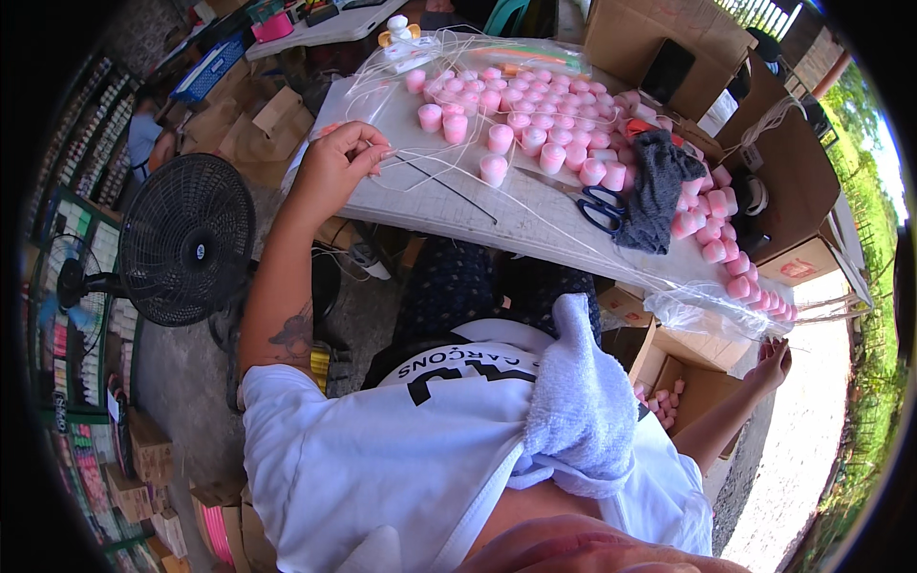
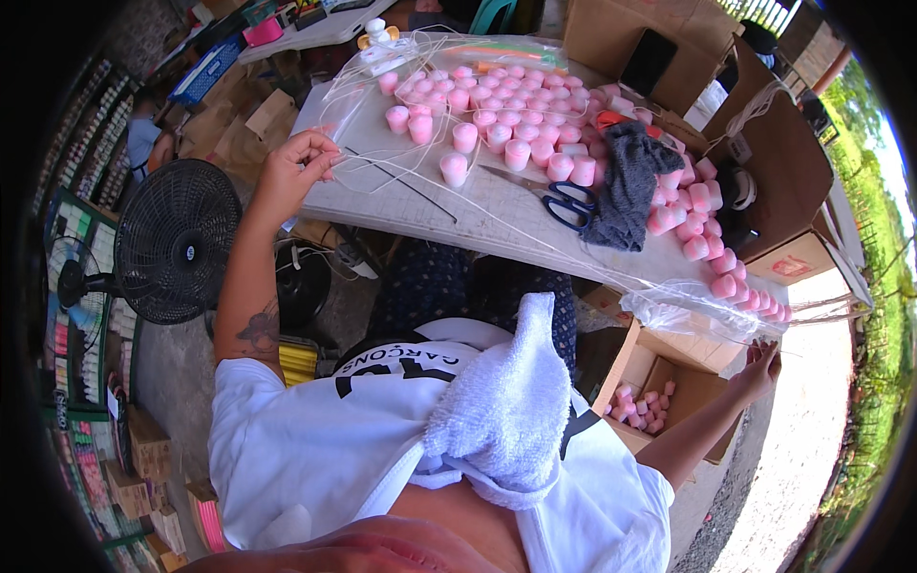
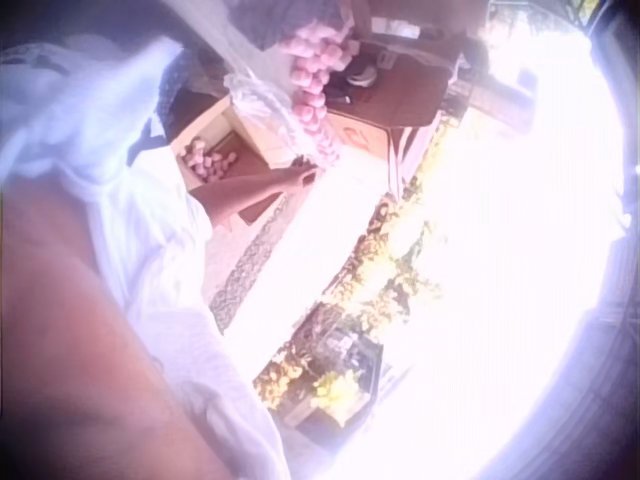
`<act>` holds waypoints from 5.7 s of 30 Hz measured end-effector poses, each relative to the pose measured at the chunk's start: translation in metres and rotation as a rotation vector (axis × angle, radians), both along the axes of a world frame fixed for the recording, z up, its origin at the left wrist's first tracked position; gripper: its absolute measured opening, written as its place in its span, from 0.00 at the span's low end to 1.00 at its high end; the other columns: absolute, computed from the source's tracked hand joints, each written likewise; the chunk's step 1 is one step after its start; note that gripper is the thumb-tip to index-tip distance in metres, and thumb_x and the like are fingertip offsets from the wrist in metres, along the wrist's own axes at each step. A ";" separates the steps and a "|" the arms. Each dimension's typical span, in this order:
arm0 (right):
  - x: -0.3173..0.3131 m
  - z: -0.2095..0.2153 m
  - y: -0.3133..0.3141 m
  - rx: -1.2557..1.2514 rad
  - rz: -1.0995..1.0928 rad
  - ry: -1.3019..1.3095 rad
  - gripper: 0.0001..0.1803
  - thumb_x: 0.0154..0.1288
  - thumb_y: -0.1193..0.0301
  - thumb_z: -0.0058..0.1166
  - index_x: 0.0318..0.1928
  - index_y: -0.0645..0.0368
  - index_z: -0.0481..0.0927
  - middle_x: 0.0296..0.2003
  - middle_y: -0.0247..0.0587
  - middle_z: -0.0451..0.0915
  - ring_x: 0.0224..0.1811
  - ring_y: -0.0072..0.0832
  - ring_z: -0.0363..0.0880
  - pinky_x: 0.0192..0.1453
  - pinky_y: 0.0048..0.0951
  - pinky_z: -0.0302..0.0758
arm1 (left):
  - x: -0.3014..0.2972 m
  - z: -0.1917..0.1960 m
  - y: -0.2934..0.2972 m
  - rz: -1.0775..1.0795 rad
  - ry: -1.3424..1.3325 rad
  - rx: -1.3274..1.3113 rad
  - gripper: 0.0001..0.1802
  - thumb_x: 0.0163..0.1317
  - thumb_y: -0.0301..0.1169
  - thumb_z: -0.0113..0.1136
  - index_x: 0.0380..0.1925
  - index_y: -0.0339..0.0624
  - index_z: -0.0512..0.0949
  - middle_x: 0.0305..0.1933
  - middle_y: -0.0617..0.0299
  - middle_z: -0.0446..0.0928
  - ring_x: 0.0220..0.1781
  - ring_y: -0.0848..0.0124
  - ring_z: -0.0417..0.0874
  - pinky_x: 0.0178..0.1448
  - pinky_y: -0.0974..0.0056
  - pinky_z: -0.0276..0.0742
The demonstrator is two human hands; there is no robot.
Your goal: The person threads pink cylindrical candles onto a string, ties knots between them, and uses scissors to trim excess string. The person repeats this process to create a string of candles.
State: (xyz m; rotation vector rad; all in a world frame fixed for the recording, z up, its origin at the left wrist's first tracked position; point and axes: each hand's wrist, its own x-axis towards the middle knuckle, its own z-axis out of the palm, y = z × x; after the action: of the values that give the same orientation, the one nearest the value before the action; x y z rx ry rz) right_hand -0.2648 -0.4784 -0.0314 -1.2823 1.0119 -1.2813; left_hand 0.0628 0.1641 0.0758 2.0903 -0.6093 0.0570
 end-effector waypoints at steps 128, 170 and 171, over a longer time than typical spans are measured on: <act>0.204 0.057 0.342 -1.069 1.037 0.072 0.09 0.52 0.79 0.59 0.36 0.57 0.80 0.46 0.41 0.72 0.55 0.48 0.63 0.60 0.45 0.58 | -0.065 -0.098 -0.158 -0.566 0.579 -0.889 0.08 0.73 0.34 0.37 0.42 0.46 0.66 0.31 0.71 0.65 0.31 0.83 0.64 0.38 0.75 0.61; 0.215 0.055 0.322 -1.004 1.095 0.045 0.08 0.48 0.78 0.60 0.33 0.60 0.80 0.40 0.38 0.78 0.51 0.37 0.71 0.57 0.35 0.65 | -0.056 -0.081 -0.168 -0.082 -0.249 -0.461 0.09 0.60 0.27 0.58 0.23 0.37 0.71 0.26 0.61 0.66 0.26 0.70 0.67 0.30 0.66 0.64; 0.215 0.055 0.322 -1.080 1.033 0.049 0.09 0.47 0.78 0.60 0.33 0.61 0.80 0.39 0.39 0.78 0.51 0.37 0.71 0.57 0.36 0.65 | -0.055 -0.081 -0.168 -0.066 -0.231 -0.471 0.10 0.60 0.27 0.59 0.23 0.37 0.71 0.26 0.61 0.66 0.25 0.70 0.67 0.30 0.66 0.64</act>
State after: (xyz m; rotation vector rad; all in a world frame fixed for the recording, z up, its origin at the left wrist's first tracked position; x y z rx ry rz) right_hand -0.0496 -0.1564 0.0241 -2.1961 -0.4962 -0.8951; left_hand 0.0081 -0.0042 -0.0055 1.6162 -0.7241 0.3734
